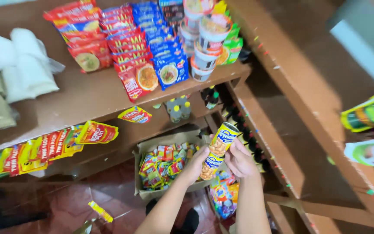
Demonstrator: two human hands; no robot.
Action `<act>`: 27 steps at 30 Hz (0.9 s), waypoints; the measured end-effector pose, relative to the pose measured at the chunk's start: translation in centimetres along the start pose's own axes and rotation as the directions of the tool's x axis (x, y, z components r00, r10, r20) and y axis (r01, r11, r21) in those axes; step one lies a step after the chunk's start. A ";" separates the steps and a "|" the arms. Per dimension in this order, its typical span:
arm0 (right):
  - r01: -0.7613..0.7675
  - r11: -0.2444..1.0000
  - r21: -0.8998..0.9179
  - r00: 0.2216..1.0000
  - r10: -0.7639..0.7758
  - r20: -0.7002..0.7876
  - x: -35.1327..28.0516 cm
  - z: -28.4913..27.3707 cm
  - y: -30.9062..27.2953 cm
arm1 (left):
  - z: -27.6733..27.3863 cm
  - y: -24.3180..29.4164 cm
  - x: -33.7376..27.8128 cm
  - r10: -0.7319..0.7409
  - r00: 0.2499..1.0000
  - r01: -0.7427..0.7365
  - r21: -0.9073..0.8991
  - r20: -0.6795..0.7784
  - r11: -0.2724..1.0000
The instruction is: Organize canned goods and condiment packets on store shelves by transferring them from a floor-level box.
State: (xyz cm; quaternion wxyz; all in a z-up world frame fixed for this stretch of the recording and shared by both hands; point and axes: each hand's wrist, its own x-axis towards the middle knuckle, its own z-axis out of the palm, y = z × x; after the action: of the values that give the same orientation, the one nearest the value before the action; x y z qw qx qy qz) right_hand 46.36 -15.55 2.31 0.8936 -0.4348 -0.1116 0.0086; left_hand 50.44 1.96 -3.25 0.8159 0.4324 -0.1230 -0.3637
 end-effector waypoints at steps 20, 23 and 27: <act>0.314 0.855 -0.413 0.796 -0.474 -0.377 -2.7 13.3 -2.5 | 7.6 6.6 -3.7 0.263 0.915 -0.281 0.017 0.305 0.960; 0.368 0.741 -0.562 0.705 -0.616 -0.351 -3.2 13.6 -1.4 | 7.6 7.1 -4.3 0.220 0.897 -0.235 -0.008 0.384 0.972; 0.268 0.602 -0.753 0.579 -0.725 -0.373 -4.3 15.0 -0.9 | 7.5 6.7 -4.9 0.185 0.832 -0.207 -0.015 0.523 0.978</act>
State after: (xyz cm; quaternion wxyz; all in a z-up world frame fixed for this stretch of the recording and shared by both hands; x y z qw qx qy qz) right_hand 39.03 -4.97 11.13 0.6351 -0.6228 0.0840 -0.4492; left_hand 46.40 3.17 7.11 0.7754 0.3198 -0.3909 -0.3791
